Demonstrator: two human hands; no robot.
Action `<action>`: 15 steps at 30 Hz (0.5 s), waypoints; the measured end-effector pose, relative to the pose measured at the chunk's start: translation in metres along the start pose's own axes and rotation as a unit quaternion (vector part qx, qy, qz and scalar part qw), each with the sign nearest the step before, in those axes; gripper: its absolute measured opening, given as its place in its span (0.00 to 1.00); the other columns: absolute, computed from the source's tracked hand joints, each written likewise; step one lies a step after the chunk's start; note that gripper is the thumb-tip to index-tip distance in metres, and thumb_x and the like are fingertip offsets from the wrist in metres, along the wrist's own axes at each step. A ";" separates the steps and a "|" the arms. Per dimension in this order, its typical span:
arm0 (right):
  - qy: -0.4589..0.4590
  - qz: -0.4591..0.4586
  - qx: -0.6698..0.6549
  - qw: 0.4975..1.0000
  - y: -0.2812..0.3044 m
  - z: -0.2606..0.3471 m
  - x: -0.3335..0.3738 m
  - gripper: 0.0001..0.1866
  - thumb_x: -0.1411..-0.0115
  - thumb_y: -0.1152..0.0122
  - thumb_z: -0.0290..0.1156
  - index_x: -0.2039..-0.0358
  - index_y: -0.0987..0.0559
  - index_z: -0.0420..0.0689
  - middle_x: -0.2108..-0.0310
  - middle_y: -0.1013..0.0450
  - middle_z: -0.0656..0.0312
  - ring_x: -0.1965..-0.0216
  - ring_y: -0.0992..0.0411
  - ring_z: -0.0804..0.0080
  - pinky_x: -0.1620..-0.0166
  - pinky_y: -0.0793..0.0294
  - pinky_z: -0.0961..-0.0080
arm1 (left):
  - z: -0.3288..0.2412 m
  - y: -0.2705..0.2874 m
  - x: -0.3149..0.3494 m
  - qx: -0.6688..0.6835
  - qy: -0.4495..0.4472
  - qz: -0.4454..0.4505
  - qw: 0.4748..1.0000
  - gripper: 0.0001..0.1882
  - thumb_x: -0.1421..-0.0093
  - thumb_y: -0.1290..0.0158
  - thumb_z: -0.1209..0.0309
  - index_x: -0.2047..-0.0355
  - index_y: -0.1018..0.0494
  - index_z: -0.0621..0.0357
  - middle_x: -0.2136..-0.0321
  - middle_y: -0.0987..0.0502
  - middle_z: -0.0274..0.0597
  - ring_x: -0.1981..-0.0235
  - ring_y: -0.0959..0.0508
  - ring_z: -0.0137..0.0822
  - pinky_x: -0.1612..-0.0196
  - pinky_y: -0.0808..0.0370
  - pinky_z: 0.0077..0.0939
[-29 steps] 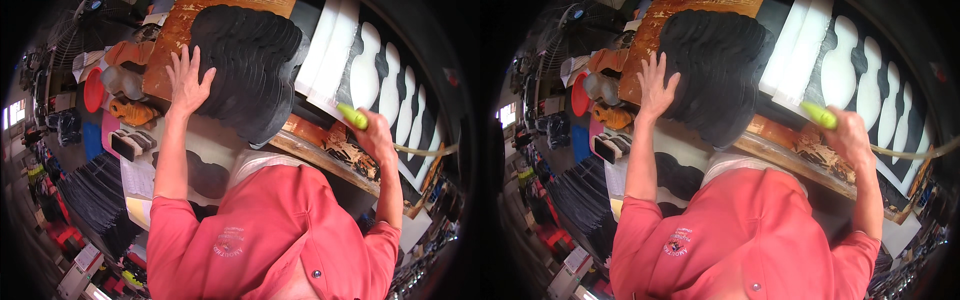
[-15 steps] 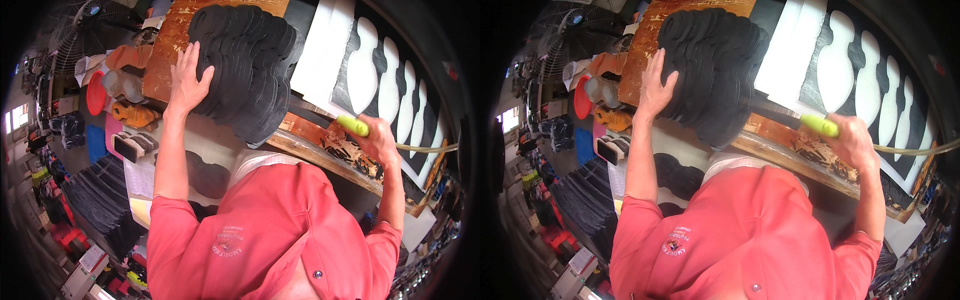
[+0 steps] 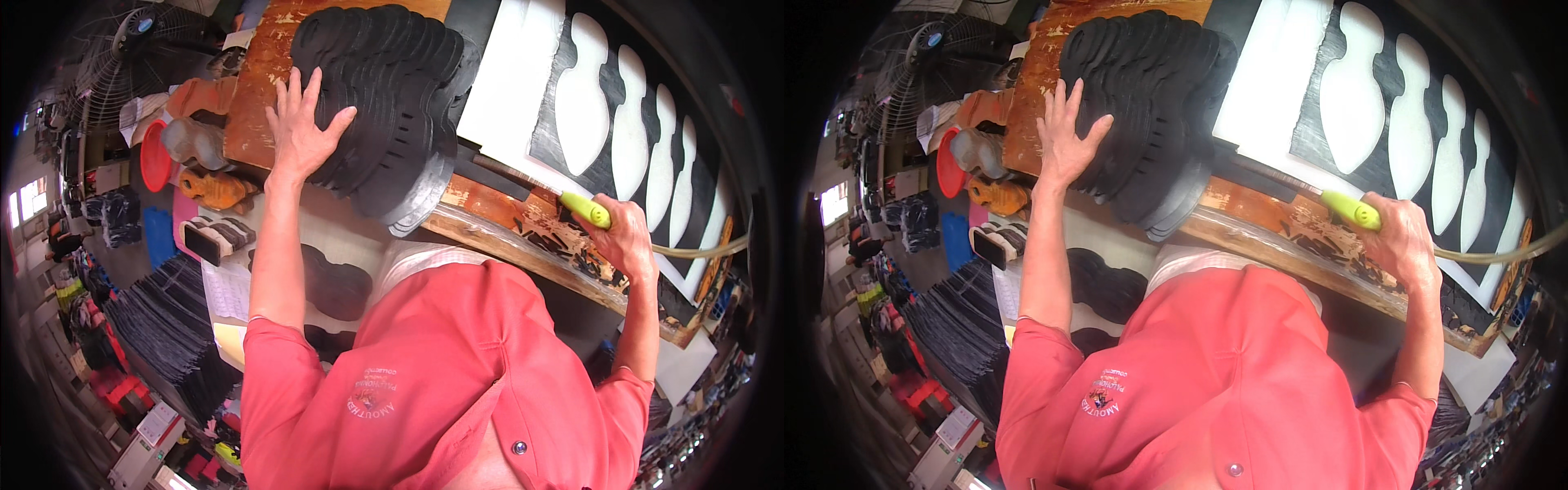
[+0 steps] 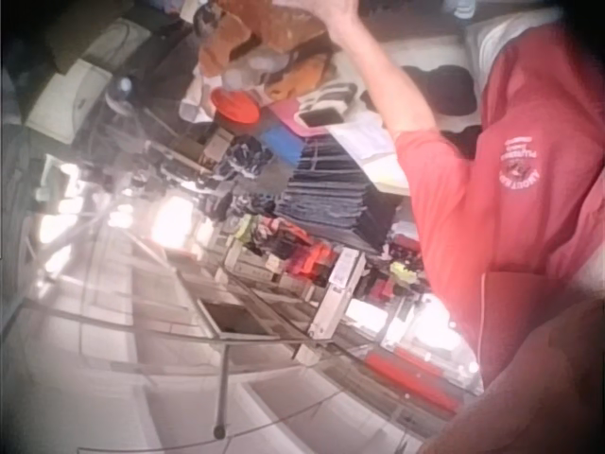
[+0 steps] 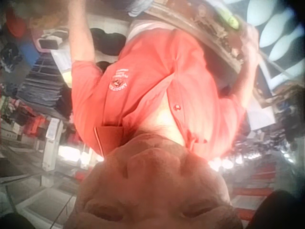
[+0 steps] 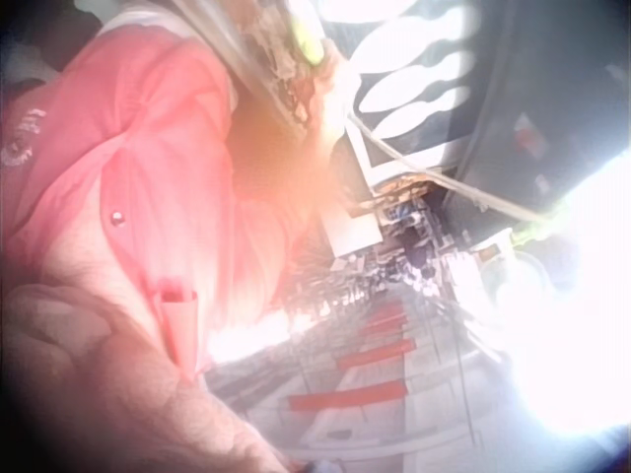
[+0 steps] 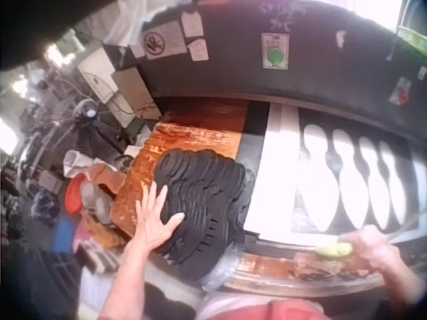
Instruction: The person repeatedly cleans black shoe soles using a green handheld tool connected to a hose. They hold each sole with one hand and scrub the tread with the other, then place the cleaned soles on a nearby table. The process is repeated for multiple soles throughout the clip.
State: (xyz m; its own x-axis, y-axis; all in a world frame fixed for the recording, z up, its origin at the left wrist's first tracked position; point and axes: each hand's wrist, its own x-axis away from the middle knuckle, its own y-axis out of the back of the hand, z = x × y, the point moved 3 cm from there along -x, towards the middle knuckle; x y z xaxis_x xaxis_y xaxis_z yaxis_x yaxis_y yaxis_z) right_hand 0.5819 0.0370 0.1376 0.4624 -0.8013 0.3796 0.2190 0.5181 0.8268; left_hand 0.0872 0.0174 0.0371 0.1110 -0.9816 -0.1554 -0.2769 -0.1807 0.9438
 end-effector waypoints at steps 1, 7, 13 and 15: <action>0.004 0.007 0.010 1.000 -0.001 0.001 0.001 0.10 0.39 0.25 0.33 0.65 0.17 0.40 0.77 0.25 0.44 0.72 0.23 0.39 0.67 0.25 0.56 | 0.001 0.002 -0.001 -0.006 -0.001 0.000 1.000 0.48 0.34 0.42 0.37 0.23 0.41 0.48 0.23 0.45 0.61 0.22 0.48 0.67 0.26 0.51 0.74; -0.025 0.028 -0.029 0.999 -0.012 0.003 0.002 0.11 0.38 0.26 0.33 0.67 0.19 0.40 0.76 0.24 0.44 0.72 0.22 0.43 0.67 0.25 0.55 | 0.019 0.015 -0.013 0.110 0.020 -0.096 0.989 0.41 0.32 0.40 0.44 0.31 0.31 0.65 0.36 0.25 0.63 0.37 0.26 0.61 0.32 0.32 0.53; 0.024 -0.044 0.023 0.998 -0.016 0.001 -0.003 0.15 0.34 0.27 0.37 0.68 0.20 0.38 0.82 0.28 0.50 0.81 0.26 0.56 0.72 0.28 0.62 | 0.033 -0.007 -0.014 0.017 0.041 -0.076 0.996 0.41 0.28 0.50 0.39 0.25 0.36 0.54 0.26 0.41 0.67 0.23 0.47 0.66 0.24 0.54 0.67; -0.050 0.037 0.004 0.998 -0.020 -0.003 0.000 0.15 0.34 0.27 0.36 0.68 0.20 0.37 0.82 0.28 0.49 0.81 0.28 0.54 0.72 0.28 0.62 | 0.039 -0.009 -0.014 0.085 0.048 -0.043 0.994 0.41 0.27 0.52 0.39 0.24 0.37 0.53 0.23 0.46 0.67 0.21 0.53 0.66 0.24 0.60 0.71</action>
State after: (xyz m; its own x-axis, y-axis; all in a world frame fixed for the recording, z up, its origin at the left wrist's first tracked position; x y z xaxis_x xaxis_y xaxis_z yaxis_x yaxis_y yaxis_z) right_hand 0.5805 0.0275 0.1200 0.3881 -0.7871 0.4794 0.1806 0.5750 0.7979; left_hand 0.0507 0.0305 0.0190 0.2295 -0.9531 -0.1973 -0.4195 -0.2798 0.8636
